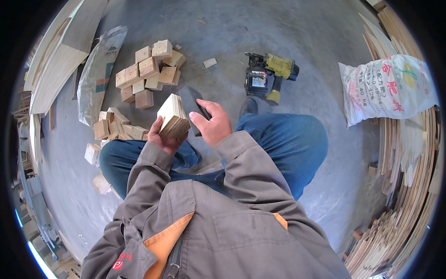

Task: The person sits on the floor and sands small wooden blocks one by one using a sanding block. They pick up a block, sand its surfaces, and place it back into a pile.

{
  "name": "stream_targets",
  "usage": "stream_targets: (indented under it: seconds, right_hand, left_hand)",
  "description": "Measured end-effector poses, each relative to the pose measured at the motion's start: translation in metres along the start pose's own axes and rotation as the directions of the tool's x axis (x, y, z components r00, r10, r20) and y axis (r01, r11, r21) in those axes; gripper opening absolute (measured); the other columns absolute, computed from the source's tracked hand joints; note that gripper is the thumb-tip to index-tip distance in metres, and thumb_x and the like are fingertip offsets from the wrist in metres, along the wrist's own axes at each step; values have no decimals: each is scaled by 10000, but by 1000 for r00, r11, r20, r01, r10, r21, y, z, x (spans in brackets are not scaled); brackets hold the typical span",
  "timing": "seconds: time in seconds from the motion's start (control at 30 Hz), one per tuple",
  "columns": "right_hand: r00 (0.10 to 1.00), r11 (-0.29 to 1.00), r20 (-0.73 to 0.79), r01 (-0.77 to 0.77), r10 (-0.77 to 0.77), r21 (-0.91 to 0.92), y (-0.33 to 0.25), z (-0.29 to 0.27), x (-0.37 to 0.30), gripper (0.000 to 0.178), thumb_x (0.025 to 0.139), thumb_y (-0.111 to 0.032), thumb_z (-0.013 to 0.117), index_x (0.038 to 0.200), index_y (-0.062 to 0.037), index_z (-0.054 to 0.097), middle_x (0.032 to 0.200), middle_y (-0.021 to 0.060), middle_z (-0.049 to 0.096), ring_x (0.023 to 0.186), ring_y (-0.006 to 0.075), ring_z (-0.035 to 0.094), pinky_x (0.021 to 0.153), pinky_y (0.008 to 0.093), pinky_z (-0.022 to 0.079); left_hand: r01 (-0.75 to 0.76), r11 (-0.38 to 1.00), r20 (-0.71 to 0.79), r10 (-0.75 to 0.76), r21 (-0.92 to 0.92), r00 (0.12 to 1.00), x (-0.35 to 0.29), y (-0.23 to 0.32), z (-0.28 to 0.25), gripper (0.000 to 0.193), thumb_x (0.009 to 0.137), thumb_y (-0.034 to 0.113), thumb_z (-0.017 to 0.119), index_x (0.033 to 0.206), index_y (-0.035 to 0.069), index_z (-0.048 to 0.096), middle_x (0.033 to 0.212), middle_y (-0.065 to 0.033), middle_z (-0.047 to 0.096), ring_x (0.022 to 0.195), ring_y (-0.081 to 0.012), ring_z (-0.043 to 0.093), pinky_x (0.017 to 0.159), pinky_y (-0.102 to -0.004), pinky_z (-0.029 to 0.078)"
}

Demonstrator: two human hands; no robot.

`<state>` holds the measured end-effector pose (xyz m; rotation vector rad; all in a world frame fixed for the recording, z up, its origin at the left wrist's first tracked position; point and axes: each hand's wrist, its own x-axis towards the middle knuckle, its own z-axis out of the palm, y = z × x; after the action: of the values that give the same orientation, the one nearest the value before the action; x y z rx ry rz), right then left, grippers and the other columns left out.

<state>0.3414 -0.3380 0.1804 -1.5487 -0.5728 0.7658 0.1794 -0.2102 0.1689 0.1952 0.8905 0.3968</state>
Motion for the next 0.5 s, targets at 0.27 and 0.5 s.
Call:
stream_targets:
  seconds: [0.27,0.5]
  right_hand:
    - [969,937,66,248,-239,-247,-10,9,-24,494,876,-254,736,1296,-8,652,1338,244,595,1256,357,582,1074,407,457]
    - [984,930,-98,106,-149,-353,9,-6,6,473,885,-259,725,1273,6,661,1321,244,610,1233,377,581,1081,413,445]
  left_hand:
    - [-55,998,-92,53,-17,994,9,8,-12,575,928,391,676,1389,85,518,1309,-168,626,1177,-375,620,1008,-573,504]
    - [24,999,71,-27,37,997,-9,-10,3,646,912,324,675,1451,63,433,1385,-190,569,1247,-417,577,1039,-594,480]
